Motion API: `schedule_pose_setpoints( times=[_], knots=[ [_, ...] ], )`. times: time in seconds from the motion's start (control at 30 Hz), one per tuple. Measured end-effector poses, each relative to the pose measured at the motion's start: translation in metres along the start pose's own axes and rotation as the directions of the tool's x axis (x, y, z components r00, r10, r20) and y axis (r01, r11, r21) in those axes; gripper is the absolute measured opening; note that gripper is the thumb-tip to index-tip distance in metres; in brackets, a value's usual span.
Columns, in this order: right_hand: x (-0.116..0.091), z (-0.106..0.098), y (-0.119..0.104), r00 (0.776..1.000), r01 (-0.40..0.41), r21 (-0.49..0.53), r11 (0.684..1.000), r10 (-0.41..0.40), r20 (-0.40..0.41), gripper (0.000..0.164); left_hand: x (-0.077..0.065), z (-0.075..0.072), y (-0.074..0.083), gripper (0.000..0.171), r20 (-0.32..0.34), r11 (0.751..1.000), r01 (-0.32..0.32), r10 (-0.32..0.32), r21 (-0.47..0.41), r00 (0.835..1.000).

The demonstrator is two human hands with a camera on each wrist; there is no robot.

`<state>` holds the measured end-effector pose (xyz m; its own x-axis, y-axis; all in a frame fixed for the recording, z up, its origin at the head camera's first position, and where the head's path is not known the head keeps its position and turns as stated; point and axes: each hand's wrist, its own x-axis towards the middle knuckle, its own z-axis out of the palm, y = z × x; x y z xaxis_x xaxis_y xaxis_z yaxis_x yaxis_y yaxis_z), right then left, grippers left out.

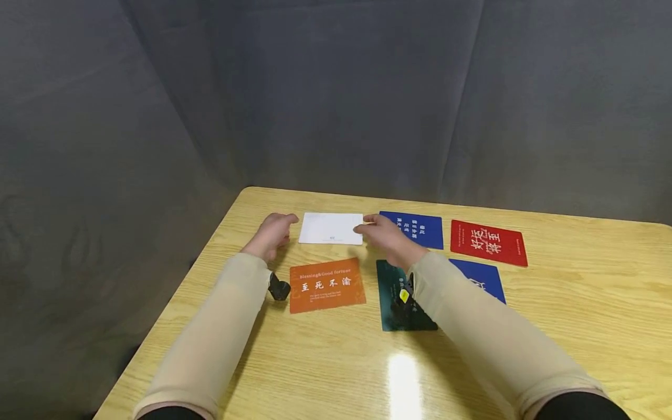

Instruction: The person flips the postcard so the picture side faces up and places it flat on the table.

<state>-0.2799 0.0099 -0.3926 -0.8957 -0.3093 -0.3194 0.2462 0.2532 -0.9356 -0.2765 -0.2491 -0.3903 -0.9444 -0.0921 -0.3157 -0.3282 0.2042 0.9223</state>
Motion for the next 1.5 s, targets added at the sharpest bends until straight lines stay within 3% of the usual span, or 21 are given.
schedule_pose_setpoints(
  times=[0.1,0.27,0.57,0.97,1.17,1.3,1.5],
  knots=[
    [0.002,0.0,0.001,1.0,-0.024,0.017,1.0,0.024,0.005,0.065,0.005,0.003,-0.003,0.039,-0.001,1.0,0.022,-0.022,0.015,1.0],
    [0.004,0.0,0.001,1.0,-0.016,0.022,1.0,0.016,0.009,0.065,0.008,0.008,-0.002,0.061,0.014,0.999,0.034,-0.034,0.016,0.999],
    [0.008,0.0,0.001,0.997,-0.065,0.036,0.997,0.064,0.031,0.067,0.007,0.02,0.006,0.071,0.034,0.998,0.056,-0.056,0.016,0.998],
    [0.009,0.003,0.001,0.994,-0.096,0.168,0.981,0.087,0.065,0.065,0.011,0.028,0.006,0.069,0.03,0.998,0.047,-0.048,0.032,0.998],
    [0.009,0.001,-0.001,0.996,-0.075,0.225,0.972,0.063,0.058,0.062,0.01,0.027,0.012,0.072,0.033,0.999,0.022,-0.023,0.037,0.999],
    [0.008,0.001,-0.002,0.997,-0.07,0.253,0.965,0.061,0.044,0.06,0.01,0.025,0.012,0.068,0.013,1.0,0.015,-0.015,-0.007,1.0],
    [0.007,0.002,0.003,0.997,-0.078,0.28,0.957,0.066,0.051,0.058,0.016,0.022,0.004,0.044,-0.014,0.996,0.02,-0.021,-0.087,1.0]
  ],
)
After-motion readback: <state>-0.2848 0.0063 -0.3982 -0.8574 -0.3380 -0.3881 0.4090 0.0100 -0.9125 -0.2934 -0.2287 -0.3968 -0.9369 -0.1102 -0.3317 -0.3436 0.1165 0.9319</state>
